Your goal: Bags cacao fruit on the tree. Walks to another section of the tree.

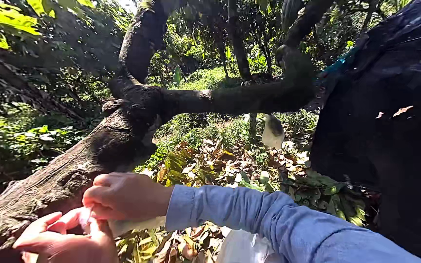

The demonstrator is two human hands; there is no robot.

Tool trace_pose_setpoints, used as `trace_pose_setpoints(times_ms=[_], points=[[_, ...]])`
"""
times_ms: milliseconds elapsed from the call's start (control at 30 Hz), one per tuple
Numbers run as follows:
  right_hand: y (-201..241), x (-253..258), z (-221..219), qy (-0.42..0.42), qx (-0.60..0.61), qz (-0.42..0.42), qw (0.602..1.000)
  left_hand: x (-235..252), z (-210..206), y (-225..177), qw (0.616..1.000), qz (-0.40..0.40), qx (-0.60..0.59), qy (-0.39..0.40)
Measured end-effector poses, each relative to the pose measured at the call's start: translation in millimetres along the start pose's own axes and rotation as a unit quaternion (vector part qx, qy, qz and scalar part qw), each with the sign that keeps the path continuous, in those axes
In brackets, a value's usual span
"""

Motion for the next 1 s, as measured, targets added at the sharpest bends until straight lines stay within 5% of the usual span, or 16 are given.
trace_pose_setpoints(times_ms=[133, 300, 567, 800, 1000], points=[[-7.5, 8.1, 4.4, 0.134, 0.068, -0.077, 0.986, -9.2, -1.8, 1.5, 0.998, -0.025, -0.014, -0.048], [-15.4, 8.5, 3.9, 0.228, 0.098, -0.082, 0.965, -13.4, 5.8, 8.5, 1.0, -0.005, -0.012, 0.001], [-18.9, -2.0, 11.3, 0.211, 0.297, -0.271, 0.891, -4.1, 2.1, 14.6, 0.992, -0.103, -0.053, -0.058], [-31.1, -4.2, 11.3, 0.204, 0.358, -0.324, 0.852, -10.8, 9.5, 19.7, 0.964, -0.236, -0.076, -0.094], [-30.4, -4.2, 11.2, 0.207, 0.364, -0.319, 0.85, -7.7, 11.2, 9.8, 0.987, -0.144, -0.043, -0.062]])
Point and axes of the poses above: each hand's wrist, its own x-axis towards the middle knuckle, its own z-axis out of the back of the hand, y = z × x, the point moved 3 cm from there along x, towards the middle knuckle, and after that the axes turned 11 degrees about -y, right-handed, at the moved point
